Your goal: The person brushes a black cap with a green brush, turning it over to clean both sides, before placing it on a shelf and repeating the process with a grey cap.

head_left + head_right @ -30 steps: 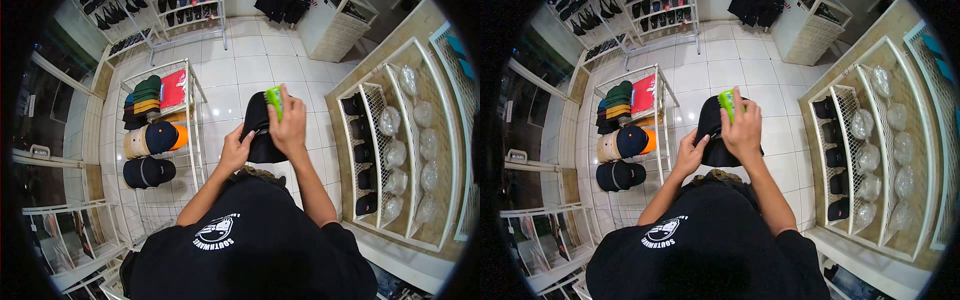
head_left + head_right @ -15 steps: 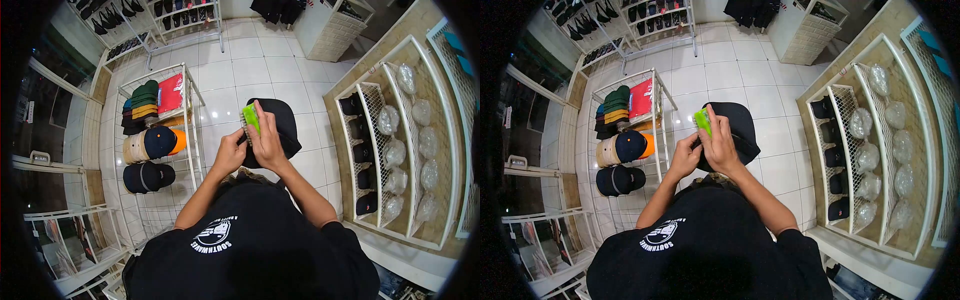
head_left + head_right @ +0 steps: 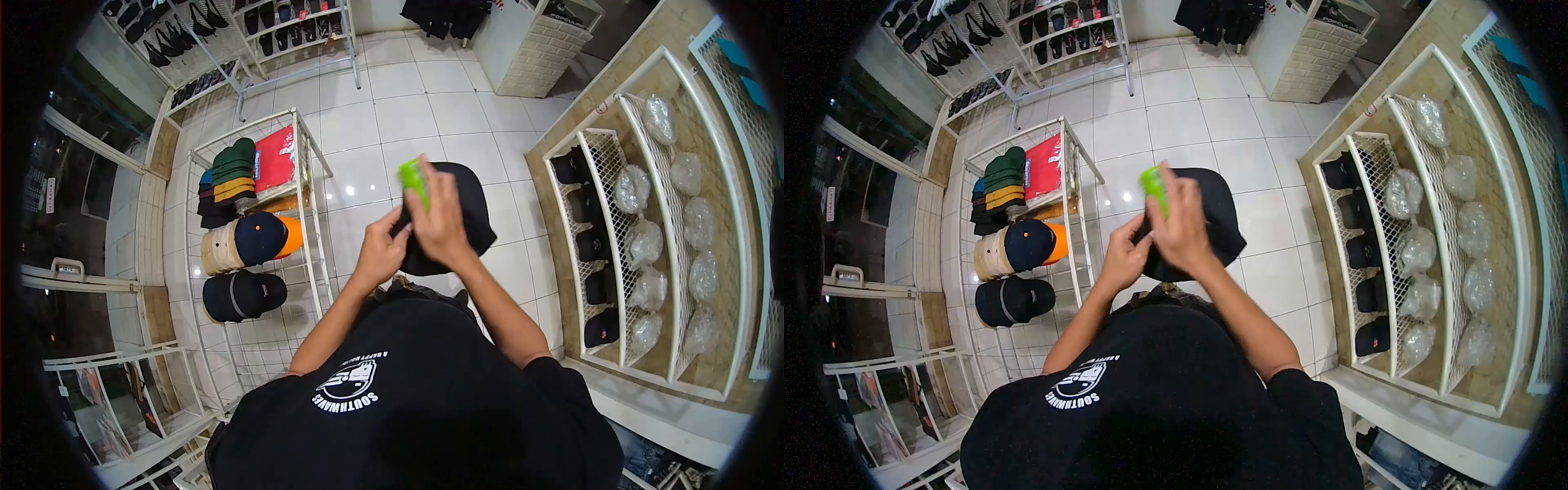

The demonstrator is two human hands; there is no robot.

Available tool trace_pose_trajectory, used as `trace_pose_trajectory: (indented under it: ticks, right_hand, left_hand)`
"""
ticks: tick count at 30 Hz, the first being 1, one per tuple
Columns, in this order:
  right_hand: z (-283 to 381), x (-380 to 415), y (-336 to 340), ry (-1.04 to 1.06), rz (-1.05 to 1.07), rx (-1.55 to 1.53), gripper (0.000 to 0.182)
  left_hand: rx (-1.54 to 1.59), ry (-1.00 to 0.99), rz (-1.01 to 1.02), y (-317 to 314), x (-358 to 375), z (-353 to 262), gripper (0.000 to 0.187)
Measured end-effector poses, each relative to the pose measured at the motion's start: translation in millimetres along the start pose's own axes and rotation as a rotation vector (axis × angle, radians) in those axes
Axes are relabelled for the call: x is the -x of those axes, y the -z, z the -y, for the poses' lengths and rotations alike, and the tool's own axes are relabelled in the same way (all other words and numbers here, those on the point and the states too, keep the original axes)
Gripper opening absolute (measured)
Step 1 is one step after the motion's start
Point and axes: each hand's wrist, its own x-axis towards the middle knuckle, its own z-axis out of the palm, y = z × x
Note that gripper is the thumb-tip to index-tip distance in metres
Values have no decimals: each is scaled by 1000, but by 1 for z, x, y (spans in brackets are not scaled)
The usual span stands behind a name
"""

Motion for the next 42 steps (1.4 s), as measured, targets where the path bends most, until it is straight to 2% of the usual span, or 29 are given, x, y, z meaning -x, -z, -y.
trace_pose_trajectory:
  ticks: [1, 2, 3, 5, 7, 10, 14, 17, 21, 25, 27, 30, 32, 33, 36, 40, 42]
  right_hand:
    - [16, 6, 4, 77, 64, -93, 60]
    - [30, 9, 20, 82, 178, 83, 58]
    - [27, 7, 31, 84, 180, 83, 58]
    - [14, 4, 54, 3, -158, 350, 58]
    - [2, -2, 70, -314, -193, -9, 55]
    - [-13, 3, 69, -329, -125, -24, 55]
    - [-4, 13, 68, -328, -88, 44, 55]
    - [-5, 17, 67, -350, -92, 10, 55]
    - [1, 15, 73, -403, -79, 12, 56]
    - [10, 20, 63, -76, -189, 155, 58]
    - [14, 24, 55, 6, -180, 218, 63]
    - [14, 20, 51, -28, -204, 252, 61]
    - [13, 16, 57, -233, -159, 40, 59]
    - [12, 16, 57, -231, -155, 38, 59]
    - [11, 18, 54, -40, -156, 191, 60]
    - [19, 23, 42, 52, -173, 281, 63]
    - [22, 27, 35, 94, -173, 292, 63]
  left_hand:
    - [24, -22, -37, 1, -2, 6, 31]
    - [52, 43, -9, 10, -4, 17, 31]
    - [118, 91, -2, 11, -7, 0, 30]
    - [155, 178, -14, 18, -8, -9, 31]
    - [267, 207, 4, 19, -6, -13, 33]
    - [227, 212, -49, 6, -5, -22, 24]
    - [208, 251, -148, 7, -8, -1, 16]
    - [143, 194, -92, 13, -10, 2, 14]
    - [112, 223, -56, 14, -11, 2, 12]
    - [193, 225, -159, 5, -13, 9, 11]
    - [227, 248, -214, 6, -14, 11, 10]
    - [260, 199, -212, 11, -15, 8, 12]
    - [249, 175, -159, 13, -11, 0, 13]
    - [250, 176, -164, 11, -10, 3, 13]
    - [170, 163, -264, 4, -9, 9, 19]
    - [111, 155, -279, 9, -8, 9, 18]
    - [77, 115, -349, 8, -10, 13, 23]
